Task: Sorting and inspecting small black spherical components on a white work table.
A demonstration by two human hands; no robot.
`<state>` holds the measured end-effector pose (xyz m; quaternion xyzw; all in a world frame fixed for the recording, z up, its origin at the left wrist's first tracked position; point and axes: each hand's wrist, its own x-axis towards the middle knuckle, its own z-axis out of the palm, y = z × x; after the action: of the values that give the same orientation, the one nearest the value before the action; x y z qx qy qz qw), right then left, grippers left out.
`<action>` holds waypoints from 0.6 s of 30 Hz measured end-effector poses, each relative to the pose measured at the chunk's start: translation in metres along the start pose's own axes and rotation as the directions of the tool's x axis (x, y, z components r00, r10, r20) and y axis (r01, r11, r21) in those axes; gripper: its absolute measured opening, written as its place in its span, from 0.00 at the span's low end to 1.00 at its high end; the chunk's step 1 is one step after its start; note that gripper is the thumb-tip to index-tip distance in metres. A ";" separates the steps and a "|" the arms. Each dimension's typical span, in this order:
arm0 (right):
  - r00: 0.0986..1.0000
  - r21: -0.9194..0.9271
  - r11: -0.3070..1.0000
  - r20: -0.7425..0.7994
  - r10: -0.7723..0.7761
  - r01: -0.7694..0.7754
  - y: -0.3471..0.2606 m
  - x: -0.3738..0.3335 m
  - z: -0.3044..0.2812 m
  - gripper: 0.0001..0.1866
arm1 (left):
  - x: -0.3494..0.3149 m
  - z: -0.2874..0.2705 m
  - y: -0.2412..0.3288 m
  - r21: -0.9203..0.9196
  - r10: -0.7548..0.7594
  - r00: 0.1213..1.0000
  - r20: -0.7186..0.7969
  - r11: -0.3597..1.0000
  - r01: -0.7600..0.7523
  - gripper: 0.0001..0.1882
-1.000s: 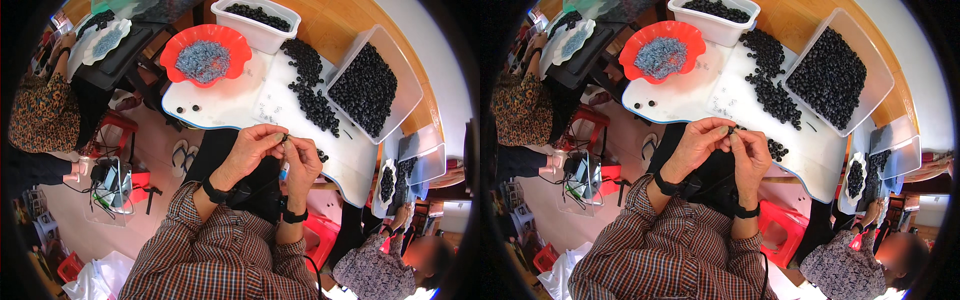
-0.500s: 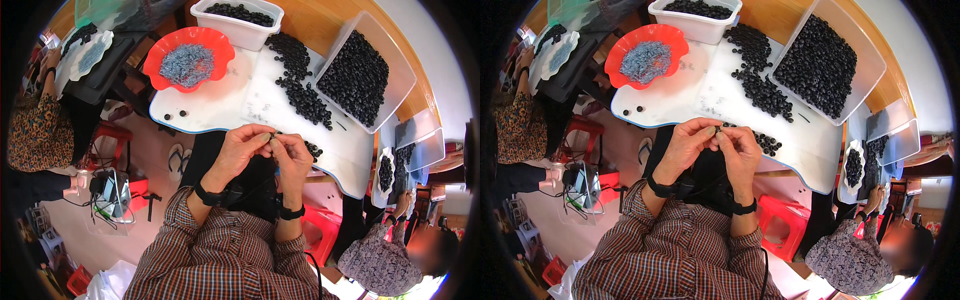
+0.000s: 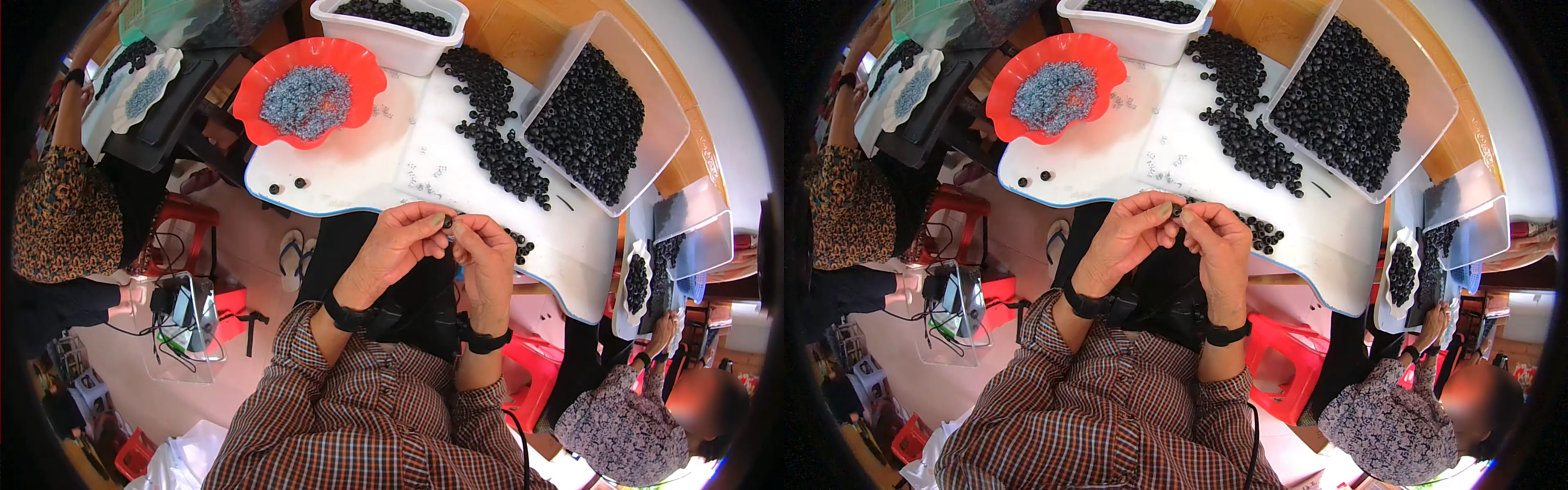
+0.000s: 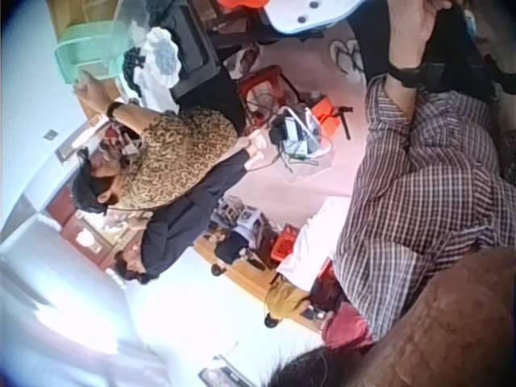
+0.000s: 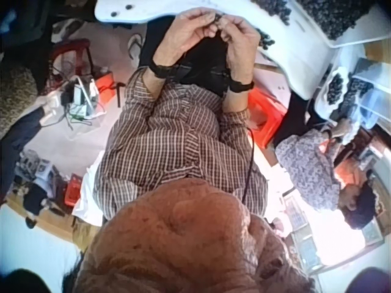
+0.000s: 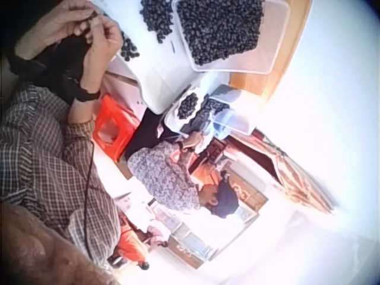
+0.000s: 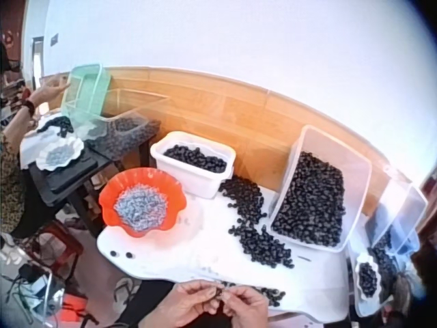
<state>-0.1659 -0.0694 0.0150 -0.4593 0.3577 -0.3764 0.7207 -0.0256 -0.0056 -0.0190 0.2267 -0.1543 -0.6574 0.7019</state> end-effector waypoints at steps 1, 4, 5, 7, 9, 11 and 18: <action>1.000 0.011 1.000 -0.001 -0.001 0.001 -0.001 0.000 0.000 0.05 | 0.001 0.000 0.000 -0.018 -0.013 1.000 0.004 1.000 0.013 0.11; 0.999 -0.038 0.999 -0.028 -0.039 0.038 -0.009 0.003 0.003 0.05 | 0.003 0.001 0.000 -0.028 -0.028 0.999 -0.017 0.999 0.028 0.12; 0.998 -0.038 0.998 -0.035 -0.043 0.042 -0.006 0.007 0.001 0.05 | 0.004 0.001 -0.001 -0.017 -0.028 0.998 -0.048 0.999 0.027 0.12; 0.944 -0.412 0.889 -0.162 -0.286 0.199 0.005 0.019 -0.005 0.04 | 0.005 0.000 -0.003 0.004 -0.033 0.997 -0.064 0.999 0.034 0.12; 0.892 -0.612 0.741 -0.125 -0.435 0.276 0.008 0.033 -0.012 0.05 | 0.005 0.000 -0.003 0.025 -0.037 0.996 -0.078 0.999 0.039 0.12; 0.837 -0.802 0.520 -0.048 -0.545 0.293 0.011 0.043 -0.019 0.08 | 0.004 0.000 -0.004 0.048 -0.039 0.995 -0.090 0.998 0.043 0.12; 0.793 -0.930 0.299 -0.013 -0.609 0.214 0.002 0.067 -0.027 0.08 | 0.008 0.000 -0.006 0.047 -0.057 0.996 -0.069 0.997 0.060 0.12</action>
<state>-0.1578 -0.1376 -0.0071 -0.7664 0.4937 -0.3800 0.1562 -0.0299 -0.0136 -0.0227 0.2702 -0.1396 -0.6657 0.6814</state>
